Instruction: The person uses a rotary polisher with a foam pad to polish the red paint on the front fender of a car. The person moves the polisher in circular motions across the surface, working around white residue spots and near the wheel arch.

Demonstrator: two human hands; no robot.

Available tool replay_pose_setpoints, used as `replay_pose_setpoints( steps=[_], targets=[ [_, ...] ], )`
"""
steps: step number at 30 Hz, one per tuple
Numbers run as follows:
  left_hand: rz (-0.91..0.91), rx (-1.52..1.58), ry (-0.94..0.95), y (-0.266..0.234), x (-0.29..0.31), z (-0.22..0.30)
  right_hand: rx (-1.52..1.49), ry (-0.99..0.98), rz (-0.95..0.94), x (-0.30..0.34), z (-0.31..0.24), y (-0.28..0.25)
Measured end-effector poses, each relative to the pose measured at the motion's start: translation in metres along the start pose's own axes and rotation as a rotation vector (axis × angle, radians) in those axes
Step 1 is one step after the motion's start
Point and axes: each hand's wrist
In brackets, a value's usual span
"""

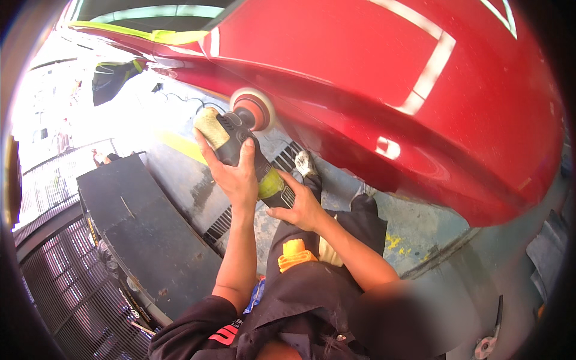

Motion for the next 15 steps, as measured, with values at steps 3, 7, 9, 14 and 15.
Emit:
replay_pose_setpoints(
  steps=[3, 7, 9, 14, 15],
  targets=[
    [-0.033, 0.066, -0.049, 0.005, 0.014, 0.014, 0.049, -0.035, 0.036, 0.013, -0.001, -0.01],
    [-0.018, 0.007, -0.005, 0.017, 0.051, 0.009, 0.068, -0.012, 0.041, 0.048, 0.009, -0.031],
    [-0.029, 0.082, -0.048, 0.022, 0.068, 0.021, 0.099, 0.018, 0.028, 0.062, 0.009, -0.044],
    [-0.027, -0.002, -0.001, 0.041, 0.111, 0.022, 0.117, 0.068, 0.071, 0.106, 0.014, -0.073],
    [-0.025, 0.03, -0.029, 0.044, 0.12, 0.026, 0.125, 0.035, 0.066, 0.112, 0.014, -0.077]
  ],
)
Point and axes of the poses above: each hand's wrist, its own x-axis away from the middle knuckle, its own y-axis out of the palm, z = x × y, and after that the axes turned 13 degrees about -x, right-handed
